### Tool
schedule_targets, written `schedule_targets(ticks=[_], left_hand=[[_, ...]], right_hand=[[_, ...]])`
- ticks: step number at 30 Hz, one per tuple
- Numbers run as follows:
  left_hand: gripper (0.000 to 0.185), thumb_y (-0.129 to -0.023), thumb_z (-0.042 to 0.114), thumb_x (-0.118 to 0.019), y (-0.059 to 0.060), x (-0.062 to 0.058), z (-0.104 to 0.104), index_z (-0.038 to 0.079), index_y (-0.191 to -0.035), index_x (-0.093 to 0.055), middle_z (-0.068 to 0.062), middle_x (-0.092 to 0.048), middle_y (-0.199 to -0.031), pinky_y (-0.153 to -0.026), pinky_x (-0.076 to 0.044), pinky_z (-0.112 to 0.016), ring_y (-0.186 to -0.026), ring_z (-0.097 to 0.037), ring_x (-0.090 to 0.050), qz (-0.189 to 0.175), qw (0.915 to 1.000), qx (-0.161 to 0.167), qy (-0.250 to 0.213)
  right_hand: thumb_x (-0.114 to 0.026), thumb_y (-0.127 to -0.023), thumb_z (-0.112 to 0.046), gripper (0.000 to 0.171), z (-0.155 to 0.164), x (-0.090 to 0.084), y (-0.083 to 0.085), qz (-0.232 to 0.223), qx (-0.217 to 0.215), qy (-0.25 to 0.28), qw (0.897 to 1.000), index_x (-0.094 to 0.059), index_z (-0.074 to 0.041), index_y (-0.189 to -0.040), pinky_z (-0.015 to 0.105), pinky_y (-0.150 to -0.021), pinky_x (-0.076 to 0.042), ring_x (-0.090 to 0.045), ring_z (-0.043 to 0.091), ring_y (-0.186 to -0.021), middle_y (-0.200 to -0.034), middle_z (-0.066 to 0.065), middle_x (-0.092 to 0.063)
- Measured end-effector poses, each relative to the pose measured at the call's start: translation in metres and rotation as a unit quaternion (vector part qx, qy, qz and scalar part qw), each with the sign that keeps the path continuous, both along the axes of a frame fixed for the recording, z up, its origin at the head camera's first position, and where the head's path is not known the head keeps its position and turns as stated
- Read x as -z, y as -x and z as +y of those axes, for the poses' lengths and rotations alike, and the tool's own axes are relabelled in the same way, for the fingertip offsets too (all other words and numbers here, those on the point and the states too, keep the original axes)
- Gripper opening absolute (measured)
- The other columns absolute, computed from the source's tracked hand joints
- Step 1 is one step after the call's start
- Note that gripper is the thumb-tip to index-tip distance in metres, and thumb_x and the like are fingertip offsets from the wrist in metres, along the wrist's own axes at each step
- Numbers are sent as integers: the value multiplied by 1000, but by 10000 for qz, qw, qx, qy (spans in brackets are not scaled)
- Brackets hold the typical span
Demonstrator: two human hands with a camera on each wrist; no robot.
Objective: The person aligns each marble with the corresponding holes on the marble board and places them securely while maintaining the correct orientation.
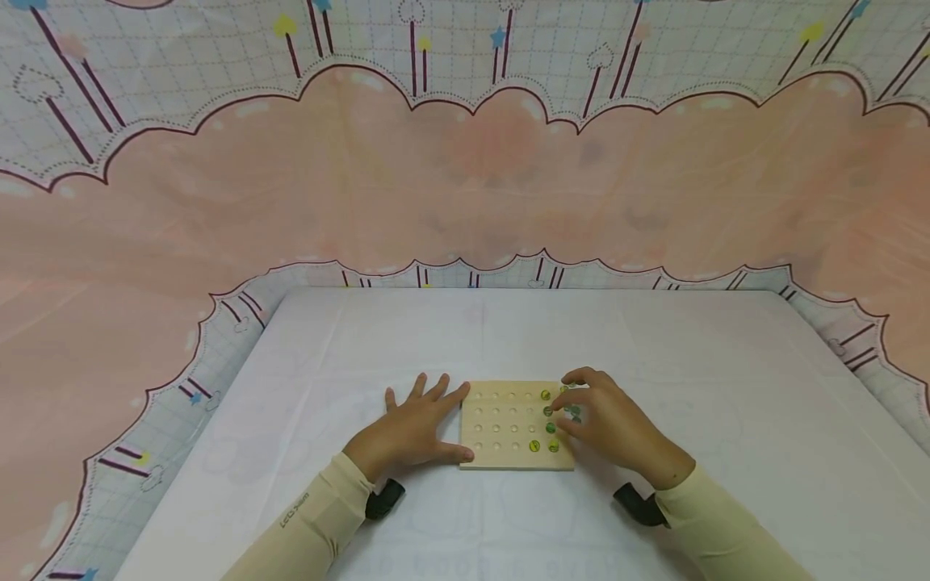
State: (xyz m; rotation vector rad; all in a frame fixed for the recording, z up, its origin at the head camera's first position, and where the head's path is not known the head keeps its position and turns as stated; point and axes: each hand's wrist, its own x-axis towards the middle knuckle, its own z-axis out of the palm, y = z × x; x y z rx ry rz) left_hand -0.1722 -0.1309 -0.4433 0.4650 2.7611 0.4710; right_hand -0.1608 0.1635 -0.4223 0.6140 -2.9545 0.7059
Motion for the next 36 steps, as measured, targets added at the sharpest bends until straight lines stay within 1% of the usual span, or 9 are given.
schedule_targets(ticks=[7,16,22,36], left_hand=[[104,-72,68,-76,0,1,0,33,-158,-29,-9,-20,-167,-109,-3,-81,-155,-43,-5,-29,10000,-1,-19],[104,-73,67,-77,-1,0,0,32,-158,-29,-10,-20,-167,-109,-3,-81,-155,-43,-5,-16,10000,1,-7],[103,-73,67,-77,-2,-1,0,33,-158,-29,-9,-20,-167,-110,-2,-81,-155,-43,-5,-37,10000,-17,-39],[103,-73,68,-76,-1,-1,0,34,-158,-29,-9,-20,-168,-110,-2,-81,-155,-42,-5,-16,10000,-23,19]], right_hand=[[-82,-83,-16,13,7,1,4,75,95,-155,9998,-79,-17,-95,54,-98,-51,-56,36,-120,-125,13,-62],[-84,-80,-14,15,13,3,8,30,242,-277,9993,-80,-18,-94,54,-97,-51,-58,36,-117,-125,15,-63],[-82,-82,-12,11,17,8,12,-38,371,-209,9991,-80,-15,-93,53,-96,-52,-59,34,-114,-122,14,-64],[-80,-83,-9,9,24,15,21,-204,285,-42,9994,-79,-12,-92,50,-94,-54,-64,30,-106,-110,11,-68]])
